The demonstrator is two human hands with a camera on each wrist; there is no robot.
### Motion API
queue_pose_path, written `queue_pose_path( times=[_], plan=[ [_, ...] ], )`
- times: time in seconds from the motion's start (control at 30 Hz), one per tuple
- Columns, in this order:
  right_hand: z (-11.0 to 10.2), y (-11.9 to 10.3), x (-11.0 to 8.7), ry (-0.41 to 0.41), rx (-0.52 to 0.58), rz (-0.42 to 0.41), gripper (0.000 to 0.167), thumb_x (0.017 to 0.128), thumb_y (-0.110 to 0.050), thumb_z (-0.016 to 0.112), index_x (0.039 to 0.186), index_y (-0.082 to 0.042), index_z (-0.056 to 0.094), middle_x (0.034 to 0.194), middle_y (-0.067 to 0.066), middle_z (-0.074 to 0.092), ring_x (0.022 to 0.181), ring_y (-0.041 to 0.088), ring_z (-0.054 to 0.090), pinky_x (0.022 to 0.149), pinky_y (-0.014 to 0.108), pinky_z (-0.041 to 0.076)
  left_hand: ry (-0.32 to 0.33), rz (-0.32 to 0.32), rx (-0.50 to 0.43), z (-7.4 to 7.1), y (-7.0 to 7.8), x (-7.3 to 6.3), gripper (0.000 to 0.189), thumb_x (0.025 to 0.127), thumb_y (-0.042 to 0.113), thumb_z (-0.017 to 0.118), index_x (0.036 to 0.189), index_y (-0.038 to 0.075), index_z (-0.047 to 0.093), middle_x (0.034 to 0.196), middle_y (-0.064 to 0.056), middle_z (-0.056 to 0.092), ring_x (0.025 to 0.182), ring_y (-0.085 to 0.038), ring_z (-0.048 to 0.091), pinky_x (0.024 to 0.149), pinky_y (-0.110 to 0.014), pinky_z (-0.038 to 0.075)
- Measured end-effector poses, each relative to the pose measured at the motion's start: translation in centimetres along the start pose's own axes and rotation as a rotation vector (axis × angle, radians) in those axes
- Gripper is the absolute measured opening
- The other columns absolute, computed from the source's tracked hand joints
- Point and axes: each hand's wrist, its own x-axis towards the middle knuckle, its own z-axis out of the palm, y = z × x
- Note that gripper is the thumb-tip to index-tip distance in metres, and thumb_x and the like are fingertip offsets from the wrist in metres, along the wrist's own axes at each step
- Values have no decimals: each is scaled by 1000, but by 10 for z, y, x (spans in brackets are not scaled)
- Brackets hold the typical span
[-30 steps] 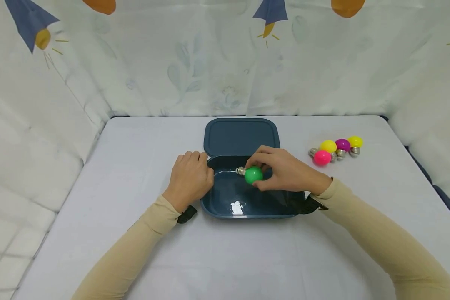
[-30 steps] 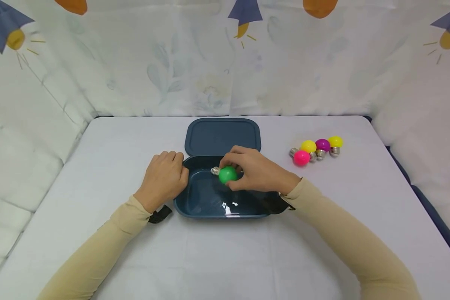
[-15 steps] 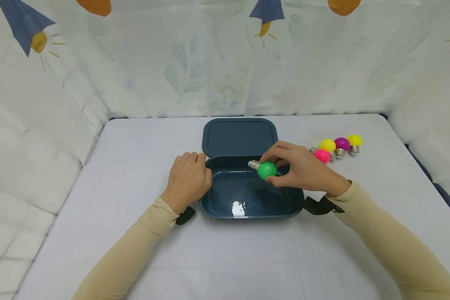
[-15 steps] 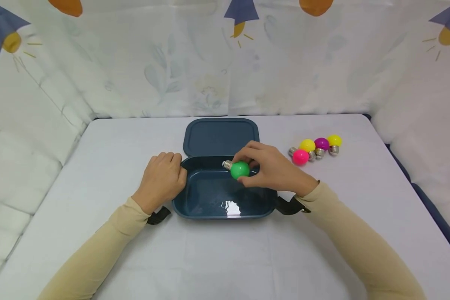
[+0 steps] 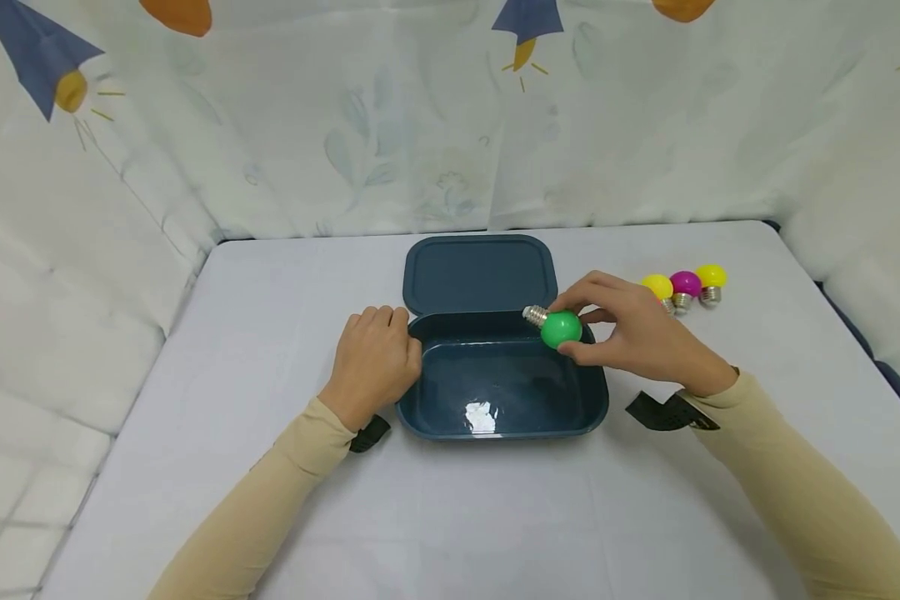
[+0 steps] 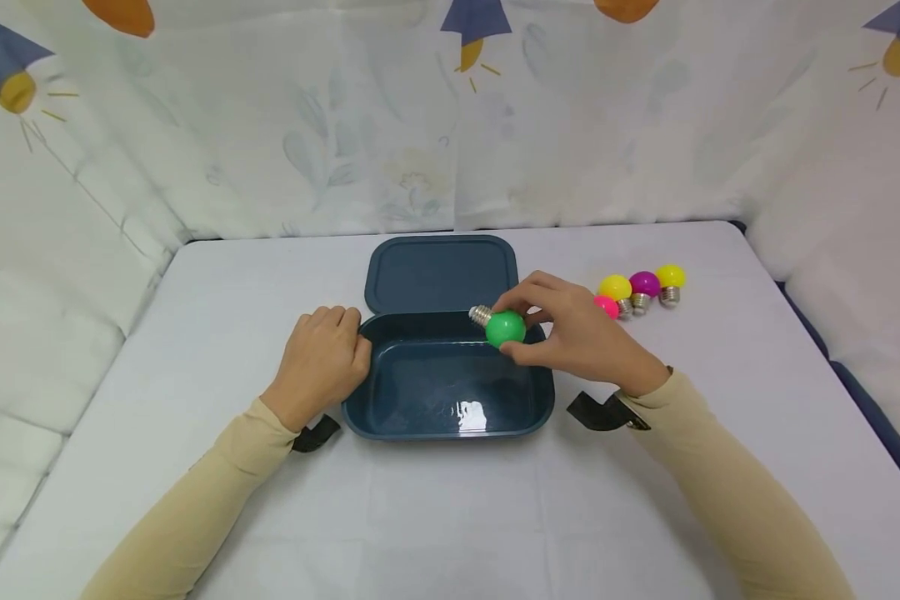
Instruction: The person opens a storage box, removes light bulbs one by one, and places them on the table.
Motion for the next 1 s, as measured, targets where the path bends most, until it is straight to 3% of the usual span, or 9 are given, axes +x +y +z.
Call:
queue_pose_path(
  times=[0.27, 0.73, 1.0],
  plan=[
    [-11, 10, -9, 80, 29, 7, 43, 80, -2, 85, 118, -18, 72, 114, -4, 67, 101, -1, 62, 91, 7, 51, -15, -17, -2, 0, 0, 0, 21, 87, 8, 44, 67, 7, 43, 62, -7, 38, 56, -25, 35, 57, -32, 21],
    [-23, 26, -22, 202, 48, 51, 47, 77, 1, 86, 118, -14, 72, 113, -5, 66, 100, -1, 64, 87, 5, 52, -64, -36, -15, -1, 2, 1, 20, 88, 8, 43, 68, 7, 44, 62, -6, 38, 57, -25, 35, 56, -34, 23],
    [-36, 35, -25, 271, 69, 74, 46, 76, 6, 85, 117, -9, 71, 110, -9, 66, 96, 0, 67, 85, 6, 53, -60, -35, -15, -1, 1, 2, 21, 87, 8, 44, 66, 8, 43, 62, -6, 37, 56, -25, 34, 56, -33, 22]
  ],
)
